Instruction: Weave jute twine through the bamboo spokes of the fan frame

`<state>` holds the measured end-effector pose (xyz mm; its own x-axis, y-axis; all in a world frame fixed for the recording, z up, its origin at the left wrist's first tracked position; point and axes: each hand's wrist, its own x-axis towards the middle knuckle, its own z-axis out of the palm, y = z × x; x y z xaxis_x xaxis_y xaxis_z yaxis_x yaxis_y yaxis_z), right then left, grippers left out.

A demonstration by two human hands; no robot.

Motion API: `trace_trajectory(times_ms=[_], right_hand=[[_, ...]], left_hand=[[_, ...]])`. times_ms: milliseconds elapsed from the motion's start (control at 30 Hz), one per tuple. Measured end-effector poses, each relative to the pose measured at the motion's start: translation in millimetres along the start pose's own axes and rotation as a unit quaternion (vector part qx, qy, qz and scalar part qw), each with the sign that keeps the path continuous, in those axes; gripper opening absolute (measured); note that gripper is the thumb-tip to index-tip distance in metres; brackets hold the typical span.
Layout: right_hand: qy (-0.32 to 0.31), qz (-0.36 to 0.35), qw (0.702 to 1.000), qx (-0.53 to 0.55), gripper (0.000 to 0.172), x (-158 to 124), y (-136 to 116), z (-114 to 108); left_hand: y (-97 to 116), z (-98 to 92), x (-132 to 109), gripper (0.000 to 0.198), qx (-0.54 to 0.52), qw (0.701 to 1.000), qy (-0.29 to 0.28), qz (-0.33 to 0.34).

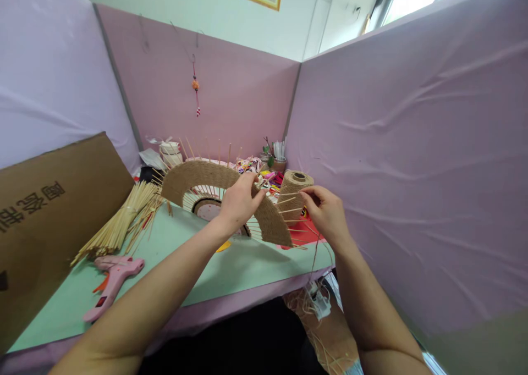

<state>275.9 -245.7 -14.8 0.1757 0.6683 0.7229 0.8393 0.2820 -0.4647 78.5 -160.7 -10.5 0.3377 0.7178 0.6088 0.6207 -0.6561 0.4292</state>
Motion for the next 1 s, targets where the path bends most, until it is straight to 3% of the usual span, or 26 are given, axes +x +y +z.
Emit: trace_trajectory(times_ms=[67,233,333,567,767,833,1000], right_hand=[[0.001,0.009,1.000,-0.009,0.017,-10.4,-0.2,1.1],[0.005,-0.061,0.996,-0.063,0.017,-49.8,-8.0,2.5],[-0.003,-0.064,0.996,-0.063,0.017,-59.5,-4.6,3.7],[-0.021,0.063,0.998,0.020,0.023,-47.2,21.6,-0.1],[-0.009,0.161,0.971,0.176,0.024,-57.9,35.7,10.8],[0.019,0.144,0.976,0.163,0.019,-62.9,34.3,18.6],[0.088,0.007,0.996,0.003,0.019,-64.7,24.9,50.2]], left_hand=[[0.0,0.4,1.2,0.024,0.004,1.000,-0.002,-0.002],[0.6,2.0,4.4,0.022,0.011,1.000,-0.003,-0.005],[0.7,2.4,5.0,0.024,0.013,1.000,-0.006,-0.002],[0.5,2.5,6.3,0.025,0.016,1.000,-0.010,-0.005],[-0.2,2.8,11.3,0.023,0.018,1.000,0.009,0.008],[0.0,2.1,15.4,0.024,0.026,1.000,0.014,0.007],[-6.3,3.3,38.4,0.025,0.067,0.997,0.031,-0.008]])
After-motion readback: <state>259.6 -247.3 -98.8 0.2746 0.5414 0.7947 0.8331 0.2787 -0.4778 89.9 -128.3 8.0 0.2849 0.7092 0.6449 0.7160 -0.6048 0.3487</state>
